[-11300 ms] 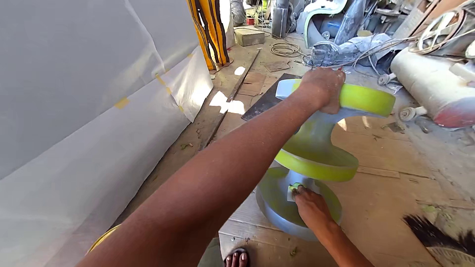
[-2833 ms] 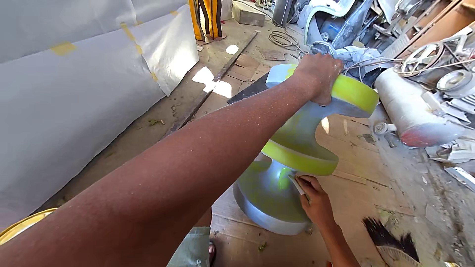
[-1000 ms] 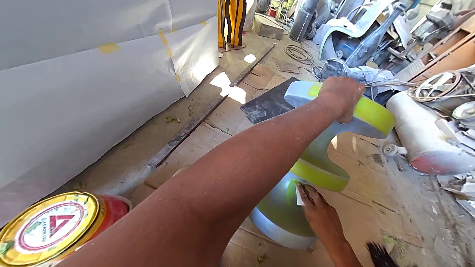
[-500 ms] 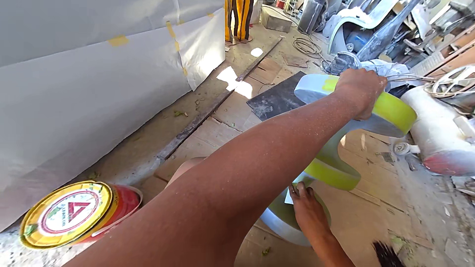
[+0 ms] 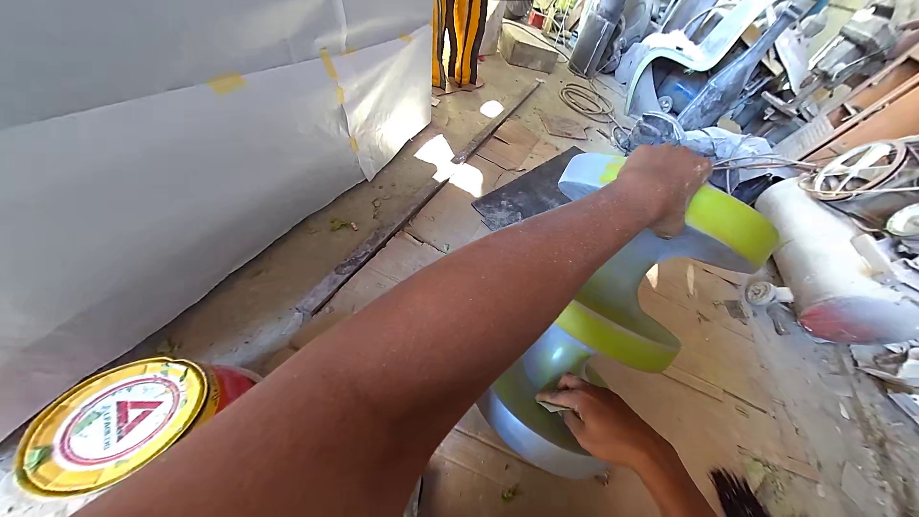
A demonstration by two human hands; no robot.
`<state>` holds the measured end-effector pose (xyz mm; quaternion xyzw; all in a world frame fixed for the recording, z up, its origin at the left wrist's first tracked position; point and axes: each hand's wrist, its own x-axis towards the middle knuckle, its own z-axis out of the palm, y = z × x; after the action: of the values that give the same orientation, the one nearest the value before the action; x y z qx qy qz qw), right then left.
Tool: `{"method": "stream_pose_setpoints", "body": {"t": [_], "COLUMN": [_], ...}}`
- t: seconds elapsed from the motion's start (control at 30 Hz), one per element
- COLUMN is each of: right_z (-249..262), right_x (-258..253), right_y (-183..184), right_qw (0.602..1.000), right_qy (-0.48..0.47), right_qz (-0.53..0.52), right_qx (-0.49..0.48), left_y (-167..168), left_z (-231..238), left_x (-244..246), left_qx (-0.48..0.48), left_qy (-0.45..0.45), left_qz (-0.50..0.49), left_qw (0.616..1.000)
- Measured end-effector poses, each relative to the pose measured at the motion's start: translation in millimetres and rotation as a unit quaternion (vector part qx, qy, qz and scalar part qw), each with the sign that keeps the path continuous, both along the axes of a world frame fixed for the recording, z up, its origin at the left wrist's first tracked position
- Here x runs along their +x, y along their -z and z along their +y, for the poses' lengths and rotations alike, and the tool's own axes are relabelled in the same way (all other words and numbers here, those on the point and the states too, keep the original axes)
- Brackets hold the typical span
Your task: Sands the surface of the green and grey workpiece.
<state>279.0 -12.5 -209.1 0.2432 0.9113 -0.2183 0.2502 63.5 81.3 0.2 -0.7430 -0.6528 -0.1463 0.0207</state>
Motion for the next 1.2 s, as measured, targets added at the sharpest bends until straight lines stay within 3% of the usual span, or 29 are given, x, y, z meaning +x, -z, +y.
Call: {"method": "stream_pose_setpoints", "body": {"t": [0.13,0.27,0.37,0.6,0.8,0.9,0.97,1.03,1.2], "right_z": [14,24,25,11,-4,1,5,7,-7], "right_x": [12,36,40,17,22,35,49,57,24], "right_y": [4,27,52,81,63,45,42,44,47], "right_qw": [0.99,0.908,0.866,0.853,0.961,0.98,0.973,0.945,0.866], "right_qy": [0.05,0.161,0.167,0.123,0.078,0.029,0.0,-0.012,0.024], "right_qz": [0.105,0.385,0.471,0.443,0.165,0.07,0.11,0.214,0.332], "right_qx": [-0.074,-0.047,0.022,0.248,0.207,0.185,0.203,0.248,0.372], "left_y": [3,14,22,23,19,19,18,17,12], "left_z": [-3,-7,-12,-23,-23,-21,-18,-14,-4], "left_x": [-25,-61,-84,-92,-81,-75,-71,-68,-60], "left_qx": [-0.002,0.007,0.025,0.027,0.022,0.019,0.019,0.021,-0.001], "left_qy": [0.016,0.033,0.051,0.071,0.056,0.047,0.046,0.046,0.022], "left_qz": [0.0,-0.01,-0.023,-0.044,-0.035,-0.037,-0.039,-0.04,-0.033], "left_qw": [1.0,0.999,0.998,0.996,0.998,0.998,0.998,0.998,0.999]}}
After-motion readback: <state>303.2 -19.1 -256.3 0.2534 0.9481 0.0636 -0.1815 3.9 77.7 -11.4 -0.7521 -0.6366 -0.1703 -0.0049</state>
